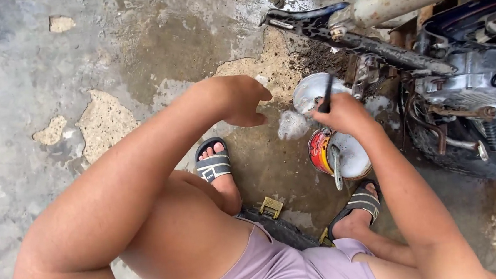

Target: The person sits on the ground and scrubs the lower frame and engine area of a motorcycle using a brush and soapy water from a bucket. They repeatedly dip the brush into the bucket and scrub various parts of the bike's undercarriage.

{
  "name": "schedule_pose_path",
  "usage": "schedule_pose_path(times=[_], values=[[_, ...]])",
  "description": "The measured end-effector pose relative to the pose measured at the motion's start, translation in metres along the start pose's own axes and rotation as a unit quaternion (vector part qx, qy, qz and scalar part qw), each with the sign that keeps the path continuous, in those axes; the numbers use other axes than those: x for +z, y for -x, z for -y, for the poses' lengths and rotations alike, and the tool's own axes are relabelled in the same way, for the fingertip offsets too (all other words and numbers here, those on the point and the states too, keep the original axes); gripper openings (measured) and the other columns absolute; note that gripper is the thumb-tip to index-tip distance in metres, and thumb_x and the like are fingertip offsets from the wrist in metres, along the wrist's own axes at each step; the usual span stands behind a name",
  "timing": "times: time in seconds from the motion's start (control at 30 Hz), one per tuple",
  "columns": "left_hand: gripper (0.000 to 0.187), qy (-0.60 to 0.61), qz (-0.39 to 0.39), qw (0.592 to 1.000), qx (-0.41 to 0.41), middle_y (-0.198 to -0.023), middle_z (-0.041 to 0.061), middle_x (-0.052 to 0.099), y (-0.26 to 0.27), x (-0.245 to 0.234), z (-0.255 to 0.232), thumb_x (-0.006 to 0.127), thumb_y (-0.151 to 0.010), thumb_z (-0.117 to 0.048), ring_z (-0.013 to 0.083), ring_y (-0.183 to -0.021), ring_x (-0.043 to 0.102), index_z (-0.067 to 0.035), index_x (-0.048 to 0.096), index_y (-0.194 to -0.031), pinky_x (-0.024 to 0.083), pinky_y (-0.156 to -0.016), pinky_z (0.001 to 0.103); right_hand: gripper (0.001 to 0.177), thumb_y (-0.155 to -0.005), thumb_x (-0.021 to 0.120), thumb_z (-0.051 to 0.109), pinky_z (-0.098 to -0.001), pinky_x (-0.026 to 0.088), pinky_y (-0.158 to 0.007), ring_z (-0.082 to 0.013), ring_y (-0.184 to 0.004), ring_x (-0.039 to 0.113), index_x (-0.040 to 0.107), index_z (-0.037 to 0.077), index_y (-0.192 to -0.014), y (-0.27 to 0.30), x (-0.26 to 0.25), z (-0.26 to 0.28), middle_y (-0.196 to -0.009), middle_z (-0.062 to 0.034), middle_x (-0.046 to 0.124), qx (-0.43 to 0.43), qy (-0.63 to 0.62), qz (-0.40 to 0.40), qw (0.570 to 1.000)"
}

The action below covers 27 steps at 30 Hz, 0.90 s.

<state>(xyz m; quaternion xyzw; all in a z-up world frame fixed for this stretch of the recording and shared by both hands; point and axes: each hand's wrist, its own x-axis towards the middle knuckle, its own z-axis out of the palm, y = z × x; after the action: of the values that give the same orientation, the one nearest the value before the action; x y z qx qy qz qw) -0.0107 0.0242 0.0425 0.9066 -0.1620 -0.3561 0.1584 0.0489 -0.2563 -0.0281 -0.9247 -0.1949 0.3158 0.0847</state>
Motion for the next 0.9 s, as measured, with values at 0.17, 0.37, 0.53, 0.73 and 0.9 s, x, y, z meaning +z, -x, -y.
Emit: schedule_pose_path(times=[0.17, 0.37, 0.53, 0.73, 0.9], values=[[0.056, -0.019, -0.002, 1.0, -0.008, -0.125, 0.015, 0.069, -0.014, 0.005, 0.001, 0.06, -0.093, -0.044, 0.0365, -0.118, 0.067, -0.018, 0.059, -0.143, 0.057, -0.094, 0.054, 0.031, -0.1, 0.061, 0.031, -0.0545, 0.053, -0.092, -0.0453, -0.108, 0.068, 0.074, 0.004, -0.105, 0.011, -0.012, -0.001, -0.099, -0.0262, 0.074, -0.036, -0.042, -0.009, 0.998], [0.054, -0.01, -0.011, 1.0, 0.004, -0.119, 0.013, 0.07, -0.013, 0.007, 0.001, 0.062, -0.093, -0.043, 0.0354, -0.114, 0.069, -0.017, 0.061, -0.14, 0.058, -0.091, 0.051, 0.031, -0.104, 0.059, 0.032, -0.0473, 0.055, -0.088, -0.0366, -0.093, 0.071, 0.075, 0.006, -0.109, 0.009, -0.001, -0.02, -0.096, -0.0219, 0.076, -0.025, -0.047, 0.032, 0.998], [0.051, -0.033, -0.007, 0.999, -0.001, -0.118, 0.016, 0.071, -0.011, 0.004, -0.002, 0.062, -0.094, -0.041, 0.0371, -0.112, 0.07, -0.015, 0.063, -0.138, 0.059, -0.091, 0.05, 0.031, -0.101, 0.062, 0.03, -0.0537, 0.056, -0.084, -0.0415, -0.089, 0.072, 0.076, 0.003, -0.097, -0.002, 0.014, -0.033, -0.088, -0.0232, 0.075, -0.044, -0.019, 0.029, 0.998], [0.053, -0.036, -0.001, 0.999, -0.011, -0.121, 0.012, 0.07, -0.006, 0.006, 0.0, 0.062, -0.093, -0.042, 0.0344, -0.115, 0.069, -0.02, 0.059, -0.142, 0.058, -0.094, 0.051, 0.035, -0.1, 0.065, 0.038, -0.0391, 0.058, -0.076, -0.0242, -0.071, 0.072, 0.069, 0.015, -0.074, -0.002, 0.023, -0.028, -0.064, -0.0051, 0.067, -0.019, 0.052, -0.004, 0.998], [0.054, -0.023, 0.004, 0.999, -0.03, -0.125, 0.011, 0.07, -0.003, 0.005, 0.002, 0.06, -0.094, -0.044, 0.0327, -0.118, 0.068, -0.021, 0.059, -0.143, 0.057, -0.096, 0.05, 0.03, -0.097, 0.064, 0.039, -0.0476, 0.056, -0.082, -0.0383, -0.092, 0.074, 0.075, 0.012, -0.086, 0.01, 0.018, -0.028, -0.084, -0.0185, 0.076, -0.043, 0.006, 0.003, 0.999]])
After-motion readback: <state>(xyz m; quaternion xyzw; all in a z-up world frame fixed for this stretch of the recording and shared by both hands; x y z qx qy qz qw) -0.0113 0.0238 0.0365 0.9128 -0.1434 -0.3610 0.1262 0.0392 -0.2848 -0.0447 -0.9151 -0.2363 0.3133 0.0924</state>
